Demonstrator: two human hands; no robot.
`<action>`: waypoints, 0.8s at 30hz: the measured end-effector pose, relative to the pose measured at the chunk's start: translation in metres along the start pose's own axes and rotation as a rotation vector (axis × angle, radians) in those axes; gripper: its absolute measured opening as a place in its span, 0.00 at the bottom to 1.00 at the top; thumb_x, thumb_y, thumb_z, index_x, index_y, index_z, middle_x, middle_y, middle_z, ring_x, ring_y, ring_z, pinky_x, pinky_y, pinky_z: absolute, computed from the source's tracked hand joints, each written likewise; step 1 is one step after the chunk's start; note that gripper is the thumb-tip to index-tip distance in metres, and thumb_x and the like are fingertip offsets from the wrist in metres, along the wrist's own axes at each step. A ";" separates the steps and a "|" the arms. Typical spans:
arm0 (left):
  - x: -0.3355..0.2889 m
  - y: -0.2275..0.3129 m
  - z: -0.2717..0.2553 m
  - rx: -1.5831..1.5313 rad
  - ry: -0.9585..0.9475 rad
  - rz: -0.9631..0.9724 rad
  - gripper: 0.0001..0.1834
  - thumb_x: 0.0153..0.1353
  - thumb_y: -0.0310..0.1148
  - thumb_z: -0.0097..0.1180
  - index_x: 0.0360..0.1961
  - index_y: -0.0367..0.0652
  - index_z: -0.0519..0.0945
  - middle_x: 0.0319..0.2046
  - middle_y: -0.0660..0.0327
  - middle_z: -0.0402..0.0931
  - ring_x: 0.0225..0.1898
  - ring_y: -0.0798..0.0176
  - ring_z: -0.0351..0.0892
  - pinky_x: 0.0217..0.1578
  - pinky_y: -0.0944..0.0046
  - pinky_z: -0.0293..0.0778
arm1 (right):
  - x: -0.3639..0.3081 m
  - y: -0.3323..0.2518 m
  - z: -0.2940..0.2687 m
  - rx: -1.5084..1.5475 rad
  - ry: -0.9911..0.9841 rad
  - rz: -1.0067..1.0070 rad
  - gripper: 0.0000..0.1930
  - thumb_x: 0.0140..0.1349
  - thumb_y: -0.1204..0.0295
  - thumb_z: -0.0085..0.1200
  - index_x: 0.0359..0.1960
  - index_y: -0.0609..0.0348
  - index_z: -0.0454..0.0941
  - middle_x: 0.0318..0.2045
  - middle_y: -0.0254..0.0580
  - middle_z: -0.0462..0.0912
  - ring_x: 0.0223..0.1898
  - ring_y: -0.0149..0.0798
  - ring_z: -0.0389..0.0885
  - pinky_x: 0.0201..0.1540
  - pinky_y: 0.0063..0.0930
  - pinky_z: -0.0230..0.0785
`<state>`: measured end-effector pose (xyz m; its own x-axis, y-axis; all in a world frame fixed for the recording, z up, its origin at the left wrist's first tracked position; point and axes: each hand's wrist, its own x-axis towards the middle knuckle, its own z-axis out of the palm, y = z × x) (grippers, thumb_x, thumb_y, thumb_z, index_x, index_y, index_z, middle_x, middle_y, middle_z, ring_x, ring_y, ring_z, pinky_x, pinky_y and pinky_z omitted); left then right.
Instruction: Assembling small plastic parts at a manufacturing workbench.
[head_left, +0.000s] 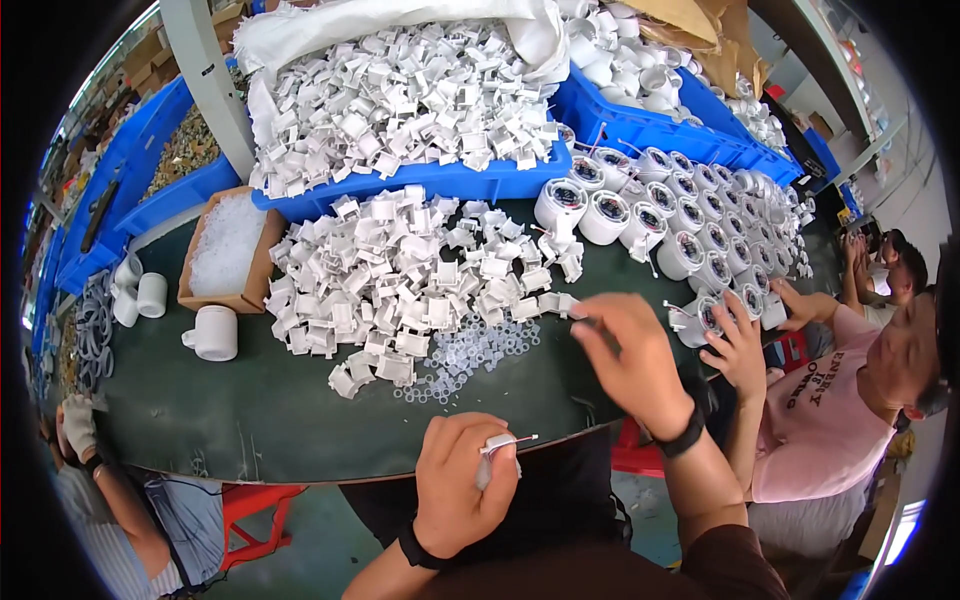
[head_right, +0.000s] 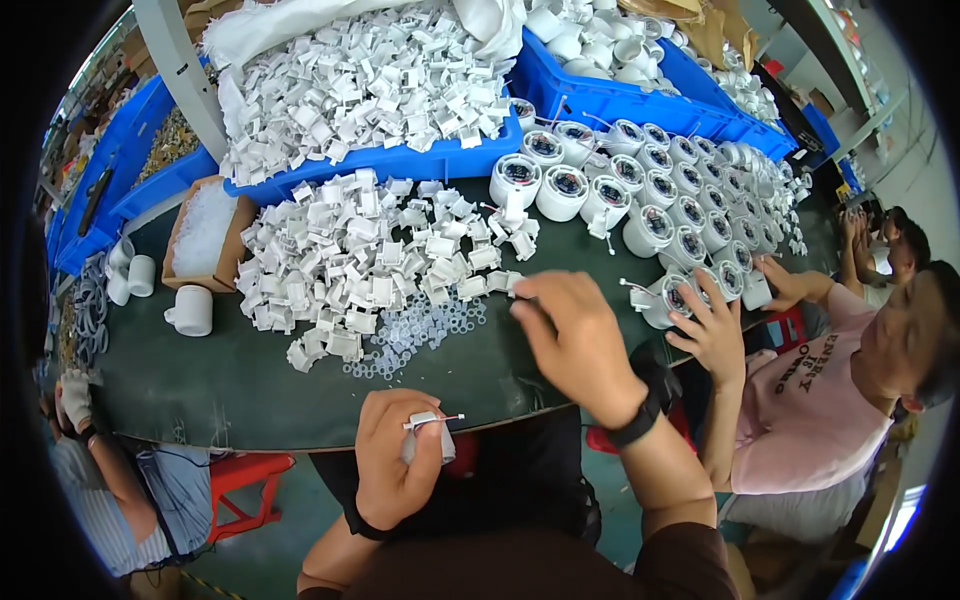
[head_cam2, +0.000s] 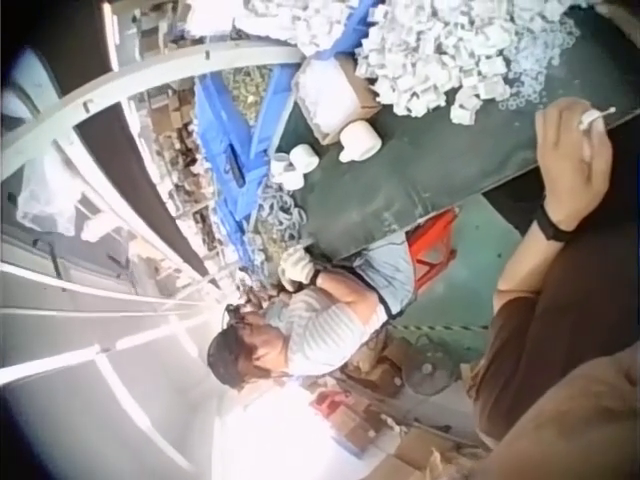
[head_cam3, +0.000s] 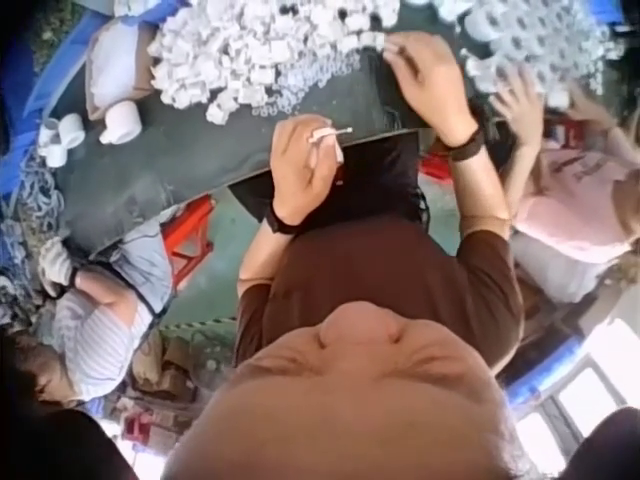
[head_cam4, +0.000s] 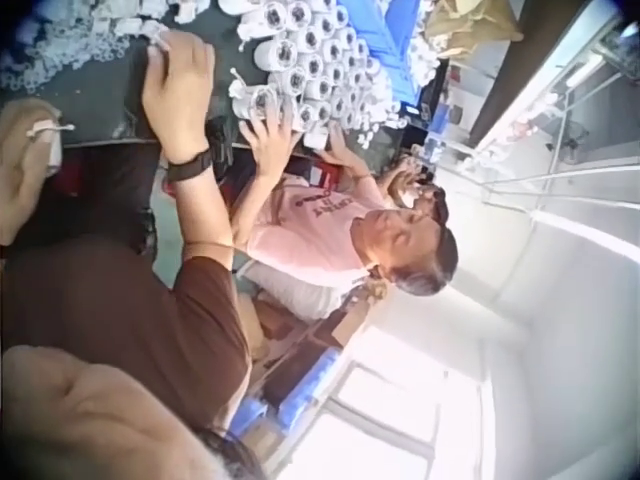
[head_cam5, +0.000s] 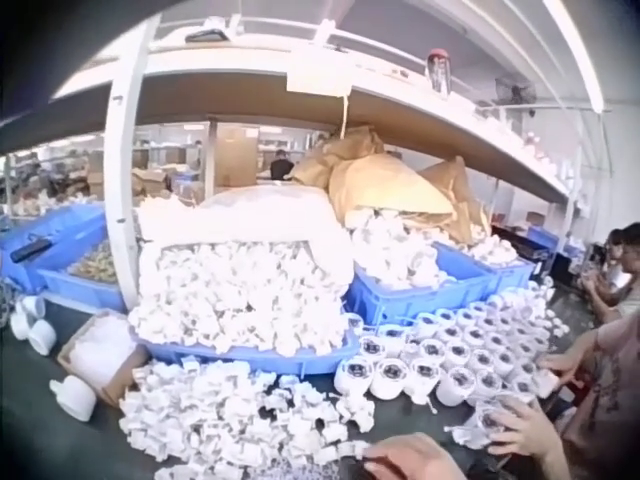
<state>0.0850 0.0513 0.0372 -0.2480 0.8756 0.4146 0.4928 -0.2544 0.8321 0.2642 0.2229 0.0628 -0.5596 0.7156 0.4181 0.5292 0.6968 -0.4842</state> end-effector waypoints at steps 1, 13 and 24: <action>0.001 0.000 -0.001 -0.007 -0.004 0.003 0.09 0.59 0.24 0.61 0.41 0.39 0.80 0.42 0.54 0.81 0.38 0.49 0.76 0.40 0.55 0.72 | 0.007 0.012 0.006 -0.069 0.005 -0.012 0.15 0.61 0.80 0.64 0.50 0.60 0.82 0.42 0.44 0.84 0.37 0.46 0.82 0.40 0.35 0.75; -0.002 -0.006 -0.006 -0.153 0.097 -0.176 0.05 0.66 0.26 0.57 0.40 0.36 0.80 0.41 0.52 0.81 0.42 0.49 0.78 0.47 0.55 0.72 | -0.014 0.006 0.009 0.788 0.000 0.428 0.18 0.67 0.82 0.58 0.59 0.63 0.77 0.42 0.37 0.81 0.42 0.27 0.79 0.45 0.23 0.74; 0.008 0.004 0.007 0.129 0.111 -0.082 0.12 0.62 0.24 0.58 0.47 0.39 0.81 0.43 0.55 0.81 0.40 0.51 0.75 0.43 0.55 0.68 | -0.057 -0.083 0.009 0.836 -0.198 0.292 0.21 0.67 0.85 0.58 0.62 0.66 0.76 0.53 0.43 0.84 0.56 0.35 0.83 0.60 0.29 0.74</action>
<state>0.0906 0.0597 0.0410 -0.3786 0.8388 0.3911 0.5679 -0.1231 0.8138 0.2468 0.1240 0.0720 -0.6161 0.7827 0.0883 0.0753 0.1701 -0.9826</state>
